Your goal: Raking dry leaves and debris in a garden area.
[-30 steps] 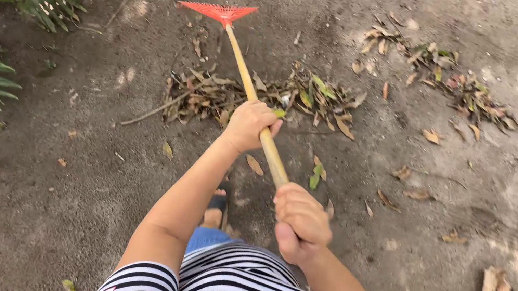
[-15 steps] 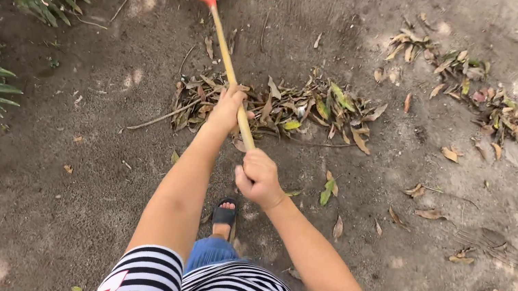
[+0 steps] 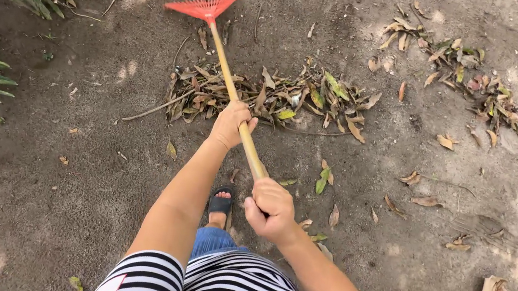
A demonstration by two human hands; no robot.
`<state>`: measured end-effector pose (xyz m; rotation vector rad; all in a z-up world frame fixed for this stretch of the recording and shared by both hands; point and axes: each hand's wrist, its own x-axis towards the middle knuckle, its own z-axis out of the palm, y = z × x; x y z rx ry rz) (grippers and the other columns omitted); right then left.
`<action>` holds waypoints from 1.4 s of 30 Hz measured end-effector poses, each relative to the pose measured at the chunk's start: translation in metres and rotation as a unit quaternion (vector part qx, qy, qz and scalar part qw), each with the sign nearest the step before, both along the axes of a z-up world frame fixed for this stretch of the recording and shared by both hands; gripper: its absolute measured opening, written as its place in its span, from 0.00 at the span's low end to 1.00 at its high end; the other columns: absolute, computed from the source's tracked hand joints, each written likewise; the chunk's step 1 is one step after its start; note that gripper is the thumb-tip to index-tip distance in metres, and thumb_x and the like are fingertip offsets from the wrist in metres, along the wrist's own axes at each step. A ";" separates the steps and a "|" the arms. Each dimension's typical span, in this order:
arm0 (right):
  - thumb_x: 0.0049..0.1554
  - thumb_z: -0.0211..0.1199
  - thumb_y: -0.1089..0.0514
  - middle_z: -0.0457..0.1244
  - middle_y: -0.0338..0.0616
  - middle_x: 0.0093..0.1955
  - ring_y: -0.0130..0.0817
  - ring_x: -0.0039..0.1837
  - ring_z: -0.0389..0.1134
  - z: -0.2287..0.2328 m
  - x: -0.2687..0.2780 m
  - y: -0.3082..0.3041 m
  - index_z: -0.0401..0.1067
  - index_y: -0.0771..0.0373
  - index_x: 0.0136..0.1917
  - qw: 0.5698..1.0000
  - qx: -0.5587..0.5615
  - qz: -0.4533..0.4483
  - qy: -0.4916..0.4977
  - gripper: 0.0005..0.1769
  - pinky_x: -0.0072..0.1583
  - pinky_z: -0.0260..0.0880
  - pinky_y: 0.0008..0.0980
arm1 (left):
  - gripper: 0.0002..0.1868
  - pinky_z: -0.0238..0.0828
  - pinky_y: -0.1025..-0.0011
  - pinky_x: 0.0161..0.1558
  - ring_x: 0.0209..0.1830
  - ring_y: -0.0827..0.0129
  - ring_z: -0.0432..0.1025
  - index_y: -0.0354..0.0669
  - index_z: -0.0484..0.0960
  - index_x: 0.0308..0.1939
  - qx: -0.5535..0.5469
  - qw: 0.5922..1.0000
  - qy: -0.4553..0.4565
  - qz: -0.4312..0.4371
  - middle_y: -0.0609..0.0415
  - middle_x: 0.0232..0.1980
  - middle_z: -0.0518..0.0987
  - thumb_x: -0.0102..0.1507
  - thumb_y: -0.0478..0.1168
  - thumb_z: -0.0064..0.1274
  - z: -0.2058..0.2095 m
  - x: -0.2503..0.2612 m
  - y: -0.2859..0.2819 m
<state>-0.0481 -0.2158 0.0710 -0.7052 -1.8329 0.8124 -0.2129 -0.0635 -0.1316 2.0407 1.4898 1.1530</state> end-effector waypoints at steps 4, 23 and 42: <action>0.49 0.61 0.74 0.52 0.46 0.27 0.45 0.34 0.59 0.021 0.023 -0.045 0.55 0.65 0.27 1.000 -0.002 0.001 -0.001 0.18 0.42 0.65 0.40 | 0.15 0.74 0.56 0.59 0.33 0.51 0.69 0.42 0.69 0.21 0.125 0.992 -0.011 -0.005 0.49 0.27 0.68 0.56 0.33 0.61 0.022 0.023 -0.044; 0.51 0.59 0.70 0.58 0.46 0.29 0.43 0.34 0.63 0.129 0.134 -0.245 0.62 0.69 0.29 0.998 0.031 0.052 0.017 0.10 0.47 0.70 0.42 | 0.17 0.68 0.59 0.32 0.25 0.55 0.69 0.48 0.66 0.20 0.185 0.982 -0.038 -0.028 0.53 0.23 0.69 0.57 0.36 0.60 0.098 0.132 -0.241; 0.50 0.59 0.75 0.61 0.48 0.33 0.45 0.38 0.67 0.008 0.092 -0.076 0.66 0.73 0.33 0.986 0.119 -0.117 0.023 0.06 0.53 0.73 0.47 | 0.12 0.71 0.57 0.43 0.39 0.50 0.73 0.38 0.75 0.31 0.098 0.993 -0.028 -0.051 0.49 0.37 0.75 0.58 0.40 0.63 0.073 0.124 -0.043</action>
